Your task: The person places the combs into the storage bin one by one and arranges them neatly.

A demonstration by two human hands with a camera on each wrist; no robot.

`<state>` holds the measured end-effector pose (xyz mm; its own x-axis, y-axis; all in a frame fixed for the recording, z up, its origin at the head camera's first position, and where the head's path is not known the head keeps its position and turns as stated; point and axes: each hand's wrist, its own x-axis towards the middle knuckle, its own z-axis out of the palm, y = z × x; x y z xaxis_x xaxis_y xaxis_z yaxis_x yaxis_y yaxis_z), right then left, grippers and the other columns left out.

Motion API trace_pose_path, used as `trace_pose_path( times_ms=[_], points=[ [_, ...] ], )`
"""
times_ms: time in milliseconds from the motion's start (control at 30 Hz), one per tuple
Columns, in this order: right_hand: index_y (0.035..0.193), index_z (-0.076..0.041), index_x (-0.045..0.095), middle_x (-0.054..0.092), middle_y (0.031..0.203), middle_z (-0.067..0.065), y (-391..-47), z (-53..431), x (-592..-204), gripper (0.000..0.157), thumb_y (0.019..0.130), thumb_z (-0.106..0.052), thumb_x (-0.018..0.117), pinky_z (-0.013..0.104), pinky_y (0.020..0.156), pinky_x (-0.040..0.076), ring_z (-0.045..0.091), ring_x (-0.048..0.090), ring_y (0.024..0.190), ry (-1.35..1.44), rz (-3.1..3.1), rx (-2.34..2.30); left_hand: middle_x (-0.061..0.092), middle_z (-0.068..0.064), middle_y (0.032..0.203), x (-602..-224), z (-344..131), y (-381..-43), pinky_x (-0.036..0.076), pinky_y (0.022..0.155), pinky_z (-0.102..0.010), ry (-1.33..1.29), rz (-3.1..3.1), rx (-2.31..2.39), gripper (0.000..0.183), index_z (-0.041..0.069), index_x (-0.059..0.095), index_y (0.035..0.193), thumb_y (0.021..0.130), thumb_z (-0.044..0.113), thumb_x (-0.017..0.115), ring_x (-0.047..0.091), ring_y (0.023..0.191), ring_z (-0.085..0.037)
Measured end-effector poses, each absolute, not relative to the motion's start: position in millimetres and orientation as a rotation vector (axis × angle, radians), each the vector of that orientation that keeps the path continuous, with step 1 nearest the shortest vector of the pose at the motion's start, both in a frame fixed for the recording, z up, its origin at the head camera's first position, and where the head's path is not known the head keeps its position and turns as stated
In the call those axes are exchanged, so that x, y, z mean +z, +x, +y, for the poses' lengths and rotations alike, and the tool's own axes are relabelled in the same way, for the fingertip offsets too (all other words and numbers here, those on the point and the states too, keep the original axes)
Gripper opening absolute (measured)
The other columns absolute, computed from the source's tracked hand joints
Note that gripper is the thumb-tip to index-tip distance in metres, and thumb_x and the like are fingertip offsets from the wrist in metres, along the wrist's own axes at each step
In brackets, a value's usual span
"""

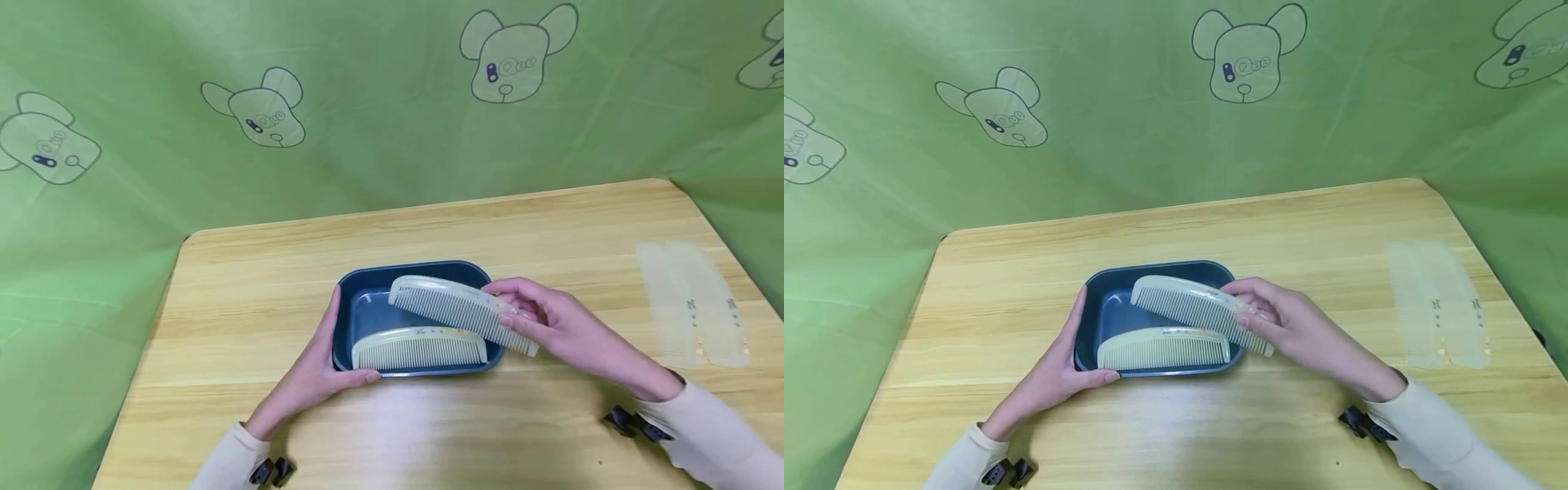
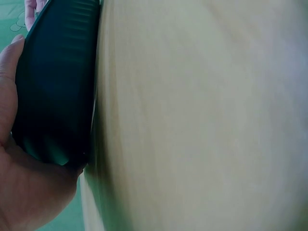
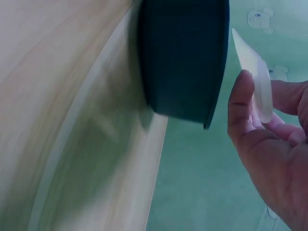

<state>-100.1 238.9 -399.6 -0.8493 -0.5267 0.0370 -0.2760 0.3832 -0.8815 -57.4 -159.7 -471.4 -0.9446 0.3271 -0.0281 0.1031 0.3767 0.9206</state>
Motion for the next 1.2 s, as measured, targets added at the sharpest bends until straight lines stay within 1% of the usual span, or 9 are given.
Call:
trace_pose_path(
  times_ms=[167, 300, 433, 533, 667, 800, 900, 1067, 1200],
  points=[
    [0.147, -0.017, 0.066, 0.072, 0.106, -0.001, -102.8, 222.3, -404.6, 0.041, 0.108, -0.003, 0.068, 0.028, 0.063, 0.055, 0.014, 0.063, 0.081, -0.829, 2.396, -1.386, -0.005, 0.009, 0.181, -471.6, -160.7, -57.4, 0.011, 0.128, -0.064, 0.387, 2.434, 1.592, 0.143, 0.044, -0.009, 0.174, 0.082, 0.034, 0.1, 0.003, 0.165, -0.024],
    [0.147, -0.016, 0.066, 0.07, 0.111, -0.005, -105.4, 210.2, -406.3, 0.04, 0.109, -0.003, 0.066, 0.028, 0.068, 0.054, 0.011, 0.059, 0.082, -0.945, 2.433, -1.308, -0.005, 0.011, 0.181, -469.6, -161.1, -57.6, 0.011, 0.128, -0.065, 0.374, 2.441, 1.582, 0.142, 0.045, -0.009, 0.173, 0.082, 0.035, 0.1, 0.003, 0.165, -0.023],
    [0.146, -0.013, 0.066, 0.071, 0.129, -0.003, -106.6, 201.4, -407.6, 0.038, 0.11, -0.001, 0.062, 0.032, 0.081, 0.056, 0.011, 0.061, 0.094, -1.02, 2.459, -1.231, -0.005, 0.011, 0.181, -468.8, -161.2, -57.5, 0.011, 0.128, -0.065, 0.376, 2.439, 1.578, 0.142, 0.045, -0.009, 0.173, 0.083, 0.035, 0.099, 0.003, 0.165, -0.024],
    [0.146, -0.01, 0.066, 0.07, 0.138, 0.0, -107.2, 196.0, -408.0, 0.036, 0.112, -0.002, 0.059, 0.039, 0.092, 0.058, 0.013, 0.064, 0.106, -1.028, 2.449, -1.193, -0.005, 0.011, 0.181, -469.0, -160.7, -57.5, 0.011, 0.128, -0.065, 0.378, 2.432, 1.583, 0.142, 0.044, -0.01, 0.173, 0.083, 0.034, 0.099, 0.003, 0.165, -0.023],
    [0.147, -0.008, 0.066, 0.069, 0.141, 0.002, -108.8, 190.8, -407.4, 0.035, 0.113, -0.003, 0.057, 0.05, 0.101, 0.057, 0.019, 0.065, 0.12, -1.008, 2.435, -1.169, -0.005, 0.011, 0.181, -470.1, -160.0, -57.4, 0.01, 0.128, -0.065, 0.379, 2.428, 1.59, 0.142, 0.045, -0.009, 0.173, 0.082, 0.034, 0.1, 0.003, 0.165, -0.022],
    [0.144, -0.009, 0.068, 0.069, 0.142, 0.001, -111.9, 185.8, -407.6, 0.034, 0.113, -0.003, 0.057, 0.057, 0.108, 0.053, 0.025, 0.063, 0.131, -1.043, 2.427, -1.131, -0.005, 0.012, 0.181, -470.7, -160.7, -57.3, 0.011, 0.128, -0.065, 0.375, 2.429, 1.588, 0.142, 0.046, -0.009, 0.173, 0.083, 0.034, 0.099, 0.003, 0.165, -0.022],
    [0.143, -0.01, 0.069, 0.07, 0.141, 0.0, -113.1, 183.0, -407.7, 0.033, 0.113, -0.003, 0.056, 0.055, 0.108, 0.053, 0.023, 0.063, 0.131, -1.077, 2.422, -1.096, -0.004, 0.012, 0.181, -470.9, -160.8, -57.3, 0.011, 0.128, -0.066, 0.37, 2.429, 1.592, 0.142, 0.046, -0.009, 0.173, 0.082, 0.034, 0.099, 0.004, 0.165, -0.022],
    [0.139, -0.011, 0.07, 0.071, 0.135, -0.001, -112.1, 180.5, -407.2, 0.031, 0.112, -0.002, 0.059, 0.045, 0.095, 0.057, 0.015, 0.064, 0.115, -1.08, 2.433, -1.03, -0.003, 0.012, 0.181, -470.6, -160.1, -57.8, 0.012, 0.128, -0.065, 0.378, 2.426, 1.599, 0.142, 0.046, -0.009, 0.173, 0.082, 0.033, 0.1, 0.005, 0.165, -0.022],
    [0.134, -0.012, 0.071, 0.073, 0.13, -0.001, -110.3, 177.3, -408.8, 0.028, 0.111, -0.002, 0.06, 0.043, 0.091, 0.057, 0.015, 0.065, 0.109, -1.093, 2.472, -0.974, -0.003, 0.012, 0.181, -470.8, -159.6, -57.4, 0.012, 0.128, -0.065, 0.375, 2.422, 1.598, 0.142, 0.046, -0.009, 0.173, 0.083, 0.033, 0.1, 0.005, 0.165, -0.022]
  ],
)
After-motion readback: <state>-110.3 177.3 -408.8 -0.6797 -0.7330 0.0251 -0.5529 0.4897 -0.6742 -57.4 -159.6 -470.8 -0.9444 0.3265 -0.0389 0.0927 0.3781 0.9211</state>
